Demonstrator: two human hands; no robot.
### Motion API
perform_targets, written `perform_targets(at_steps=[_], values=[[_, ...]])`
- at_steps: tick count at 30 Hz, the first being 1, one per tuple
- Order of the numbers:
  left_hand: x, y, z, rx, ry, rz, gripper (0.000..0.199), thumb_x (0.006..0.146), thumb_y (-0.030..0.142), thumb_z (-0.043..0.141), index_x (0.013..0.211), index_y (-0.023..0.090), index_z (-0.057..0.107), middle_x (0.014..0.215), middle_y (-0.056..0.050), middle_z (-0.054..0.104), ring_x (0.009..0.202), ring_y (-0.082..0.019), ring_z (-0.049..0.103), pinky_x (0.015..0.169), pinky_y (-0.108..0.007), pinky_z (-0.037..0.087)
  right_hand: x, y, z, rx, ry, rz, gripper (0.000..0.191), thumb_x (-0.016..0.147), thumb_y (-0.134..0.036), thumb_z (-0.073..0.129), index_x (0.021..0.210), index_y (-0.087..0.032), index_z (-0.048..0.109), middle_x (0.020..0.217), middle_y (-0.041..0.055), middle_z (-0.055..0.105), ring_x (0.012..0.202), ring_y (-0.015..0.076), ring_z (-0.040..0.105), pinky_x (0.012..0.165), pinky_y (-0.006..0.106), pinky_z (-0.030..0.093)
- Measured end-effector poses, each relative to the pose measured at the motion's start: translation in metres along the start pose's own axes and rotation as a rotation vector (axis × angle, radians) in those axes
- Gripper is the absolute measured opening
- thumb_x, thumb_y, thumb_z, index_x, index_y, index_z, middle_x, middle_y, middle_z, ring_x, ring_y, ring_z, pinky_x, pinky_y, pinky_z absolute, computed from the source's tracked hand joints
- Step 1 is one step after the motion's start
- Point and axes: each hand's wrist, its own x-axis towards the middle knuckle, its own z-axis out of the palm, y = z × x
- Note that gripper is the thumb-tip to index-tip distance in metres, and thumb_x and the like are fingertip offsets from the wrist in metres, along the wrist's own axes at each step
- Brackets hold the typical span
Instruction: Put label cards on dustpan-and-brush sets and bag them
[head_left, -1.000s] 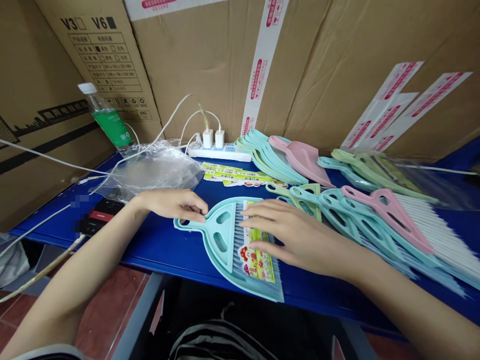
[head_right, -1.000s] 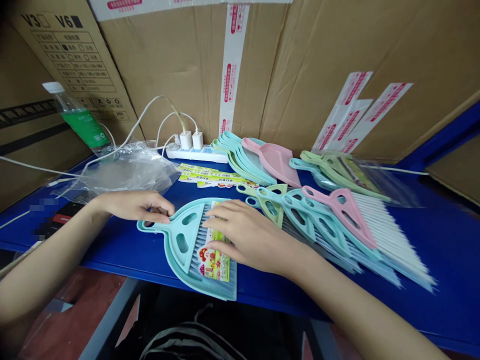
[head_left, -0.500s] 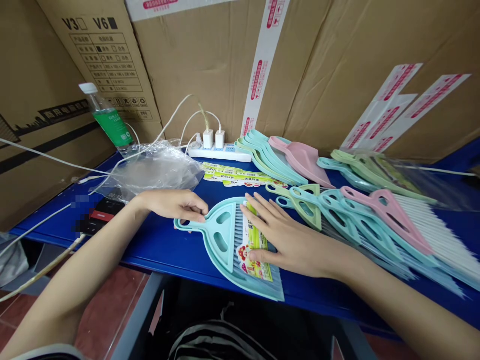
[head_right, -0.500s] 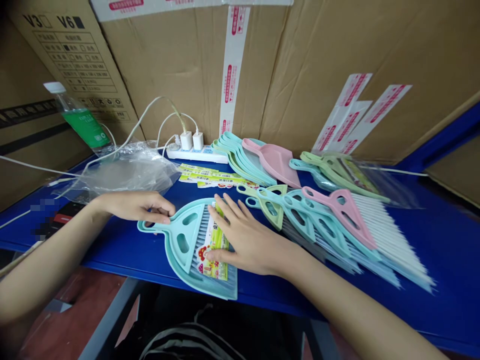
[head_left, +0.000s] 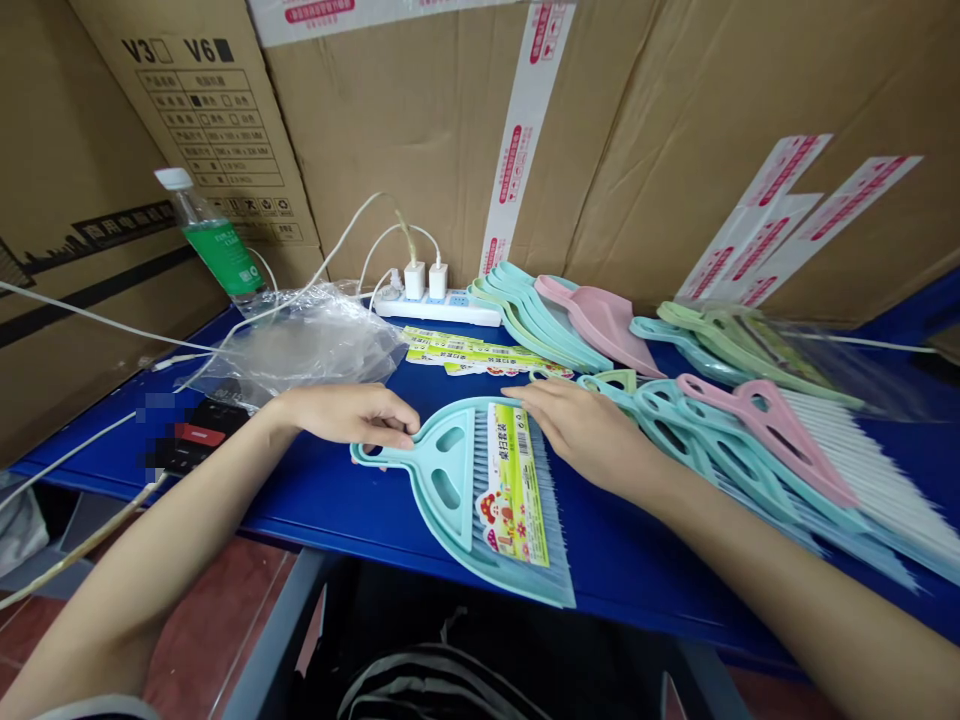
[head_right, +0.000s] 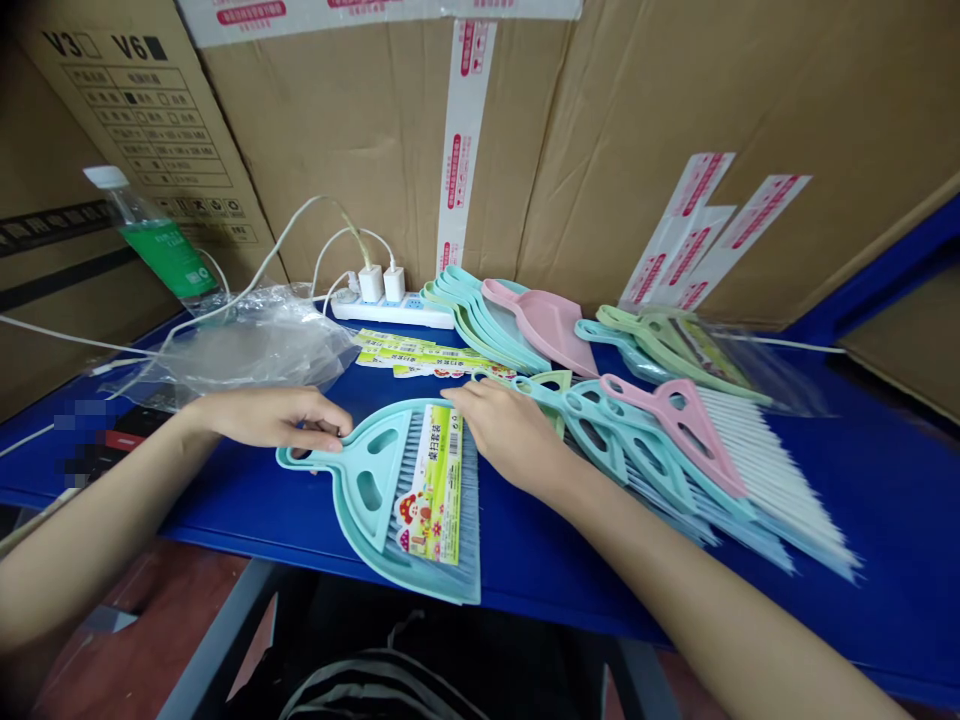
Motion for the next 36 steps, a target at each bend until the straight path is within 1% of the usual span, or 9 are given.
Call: perform_targets(at_steps=[3,11,18,22,25,28,31,34,36], values=[[0.0008,0.0003,0.0005,0.005,0.0,0.007,0.03,0.093,0.037,0.053,0.072,0.015,0.058,0.059,0.005,0.046,0.051,-0.007,0.042,0.048,-0.017,0.036,0.0022,0.0024,0.0003,0.013,0.003,0.016,0.044,0.092,-0.012,0.032,0.111,-0.018,0.071,0.107,0.0111,0.073,0.101,0.027,0.067,0.085,0.044,0.055],[0.0017,-0.003,0.0012,0.016,-0.009,0.017,0.026,0.093,0.034,0.053,0.076,0.014,0.06,0.061,0.004,0.048,0.051,-0.007,0.045,0.048,-0.015,0.038,0.005,0.0038,0.0001,0.118,0.015,0.022,0.035,0.094,-0.018,0.034,0.092,-0.019,0.07,0.091,0.0089,0.072,0.087,0.0246,0.068,0.077,0.039,0.053],[0.0008,-0.0047,0.0011,-0.002,-0.004,0.032,0.026,0.093,0.034,0.053,0.076,0.014,0.061,0.06,0.003,0.049,0.05,-0.007,0.046,0.047,-0.014,0.039,0.0078,0.0046,-0.0035,0.384,0.083,0.061,0.028,0.092,-0.022,0.037,0.084,-0.022,0.064,0.091,0.0075,0.07,0.088,0.0228,0.065,0.082,0.04,0.051],[0.001,-0.0035,0.0005,-0.015,0.011,0.044,0.029,0.092,0.036,0.055,0.074,0.015,0.061,0.059,0.003,0.05,0.05,-0.008,0.047,0.047,-0.015,0.039,0.0089,0.0065,-0.0002,0.704,-0.041,0.218,0.03,0.093,-0.037,0.04,0.094,-0.019,0.064,0.098,0.0087,0.07,0.087,0.0223,0.066,0.077,0.041,0.054],[0.0006,-0.0041,-0.0007,0.009,0.023,0.04,0.028,0.092,0.035,0.055,0.074,0.015,0.06,0.058,0.004,0.048,0.049,-0.008,0.045,0.047,-0.015,0.038,0.0093,0.0079,0.004,0.885,-0.077,0.29,0.03,0.084,-0.044,0.057,0.1,-0.021,0.065,0.109,0.0086,0.069,0.102,0.0242,0.065,0.087,0.043,0.053],[-0.0005,-0.0057,-0.0025,0.061,0.049,0.043,0.026,0.093,0.031,0.053,0.074,0.015,0.059,0.058,0.004,0.047,0.049,-0.007,0.044,0.047,-0.015,0.037,0.009,0.0081,0.0054,1.007,-0.068,0.348,0.035,0.075,-0.041,0.068,0.104,-0.022,0.065,0.122,0.01,0.065,0.118,0.0267,0.058,0.098,0.046,0.049],[-0.0016,-0.0065,-0.0037,0.089,0.098,0.046,0.026,0.093,0.032,0.052,0.074,0.015,0.058,0.059,0.004,0.047,0.051,-0.008,0.045,0.048,-0.016,0.037,0.0083,0.0054,0.0031,1.196,-0.093,0.436,0.041,0.08,-0.037,0.064,0.119,-0.022,0.061,0.131,0.0115,0.062,0.12,0.0257,0.059,0.1,0.045,0.049],[-0.002,-0.0062,-0.0039,0.105,0.151,0.04,0.028,0.094,0.035,0.051,0.074,0.015,0.057,0.061,0.004,0.048,0.052,-0.008,0.046,0.049,-0.017,0.039,0.0077,0.0014,0.0004,1.336,-0.119,0.458,0.051,0.087,-0.029,0.057,0.137,-0.024,0.048,0.131,0.0101,0.063,0.118,0.0225,0.061,0.101,0.042,0.05],[-0.0018,-0.0058,-0.0038,0.123,0.164,0.044,0.029,0.095,0.035,0.05,0.075,0.015,0.057,0.061,0.003,0.047,0.052,-0.008,0.044,0.049,-0.017,0.038,0.0072,-0.0001,0.0,1.345,-0.14,0.457,0.062,0.089,-0.026,0.054,0.148,-0.028,0.035,0.13,0.0078,0.065,0.118,0.0211,0.062,0.1,0.04,0.052]])
